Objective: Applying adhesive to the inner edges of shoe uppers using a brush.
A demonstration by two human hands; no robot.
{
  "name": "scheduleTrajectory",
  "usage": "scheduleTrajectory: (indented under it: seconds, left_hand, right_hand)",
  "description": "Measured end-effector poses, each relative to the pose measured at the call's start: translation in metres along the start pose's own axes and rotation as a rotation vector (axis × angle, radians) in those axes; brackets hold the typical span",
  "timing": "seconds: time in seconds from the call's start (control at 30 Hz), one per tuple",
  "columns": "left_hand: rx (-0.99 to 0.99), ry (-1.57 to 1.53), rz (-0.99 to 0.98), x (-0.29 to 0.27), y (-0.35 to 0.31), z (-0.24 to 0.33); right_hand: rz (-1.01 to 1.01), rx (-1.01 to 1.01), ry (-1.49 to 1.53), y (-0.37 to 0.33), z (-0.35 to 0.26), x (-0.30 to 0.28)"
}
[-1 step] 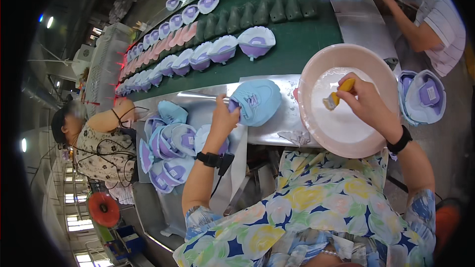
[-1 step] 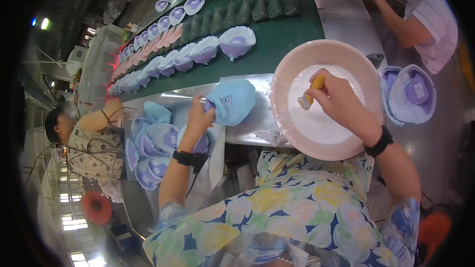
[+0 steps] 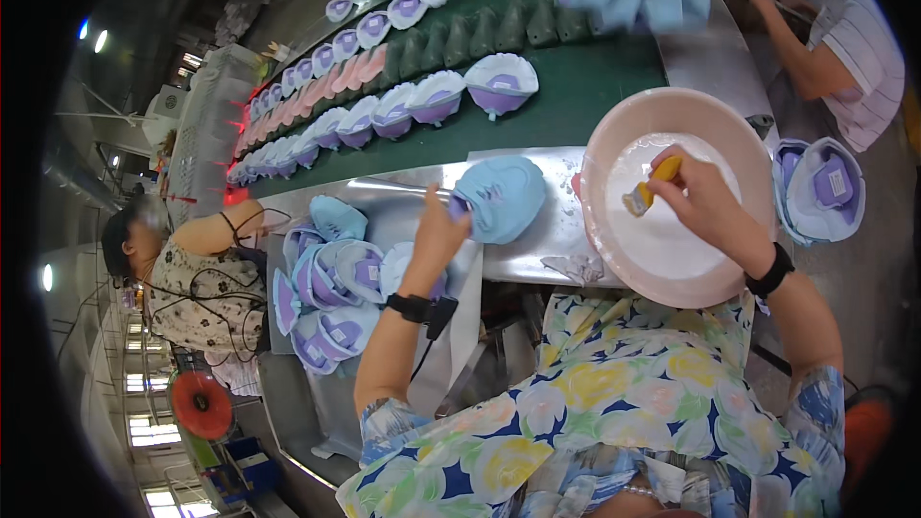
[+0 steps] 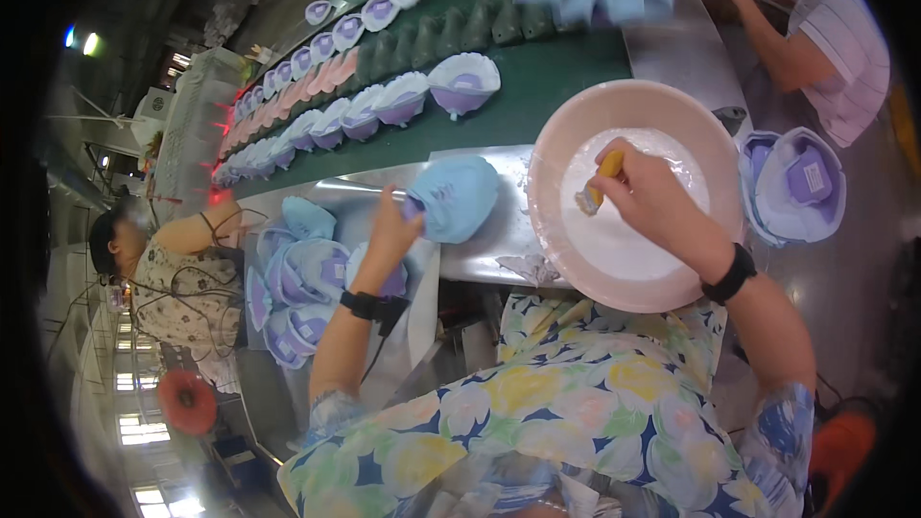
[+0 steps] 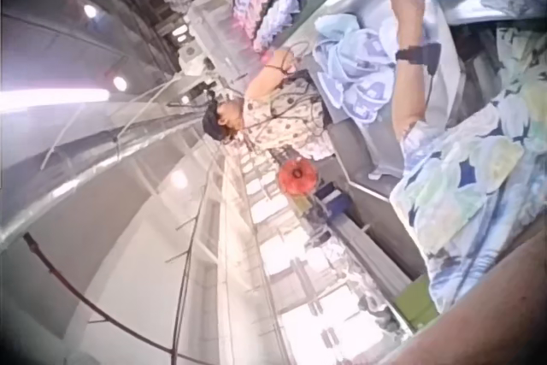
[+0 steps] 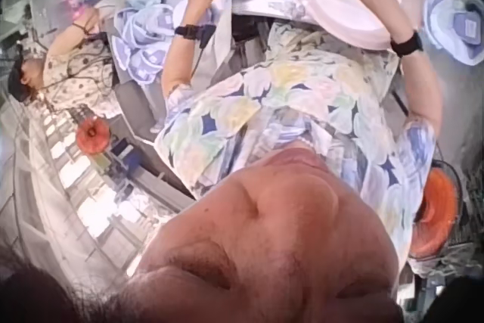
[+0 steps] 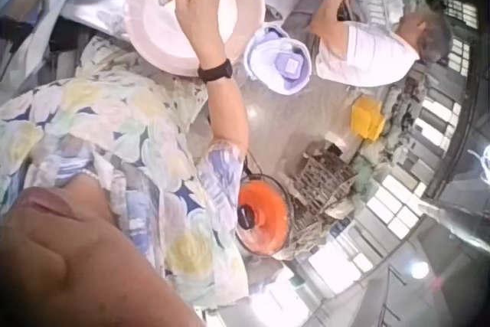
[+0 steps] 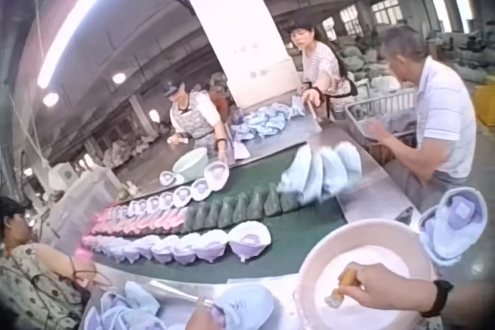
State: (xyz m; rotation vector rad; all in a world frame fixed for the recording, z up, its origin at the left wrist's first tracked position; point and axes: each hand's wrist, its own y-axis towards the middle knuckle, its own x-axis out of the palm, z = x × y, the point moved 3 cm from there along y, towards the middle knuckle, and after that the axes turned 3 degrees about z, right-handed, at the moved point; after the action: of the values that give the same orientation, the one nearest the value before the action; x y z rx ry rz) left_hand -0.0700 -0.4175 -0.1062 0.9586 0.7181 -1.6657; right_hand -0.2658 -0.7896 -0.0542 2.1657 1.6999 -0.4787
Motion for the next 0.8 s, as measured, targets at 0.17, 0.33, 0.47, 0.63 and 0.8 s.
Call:
scheduleTrajectory:
  seconds: [0.17,0.33,0.47,0.63,0.8]
  left_hand:
    - [0.940,0.383,-0.114,0.019,-0.016,0.044]
    - [0.788,0.128,-0.304,0.009,0.009,0.020]
    - [0.247,-0.383,-0.199,-0.036,0.023,0.045]
    - [0.492,-0.246,-0.282,-0.022,0.014,0.073]
    - [0.440,-0.560,-0.491,-0.007,-0.002,0.144]
  right_hand:
    - [-0.277,0.035,-0.104,-0.011,-0.011,0.033]
    - [-0.304,-0.043,-0.244,-0.030,-0.013,0.003]
    - [-0.121,-0.045,-0.277,-0.035,-0.016,-0.041]
    - [0.131,-0.142,-0.117,-0.028,-0.032,-0.083]
    - [0.333,-0.293,0.104,-0.013,-0.058,-0.094]
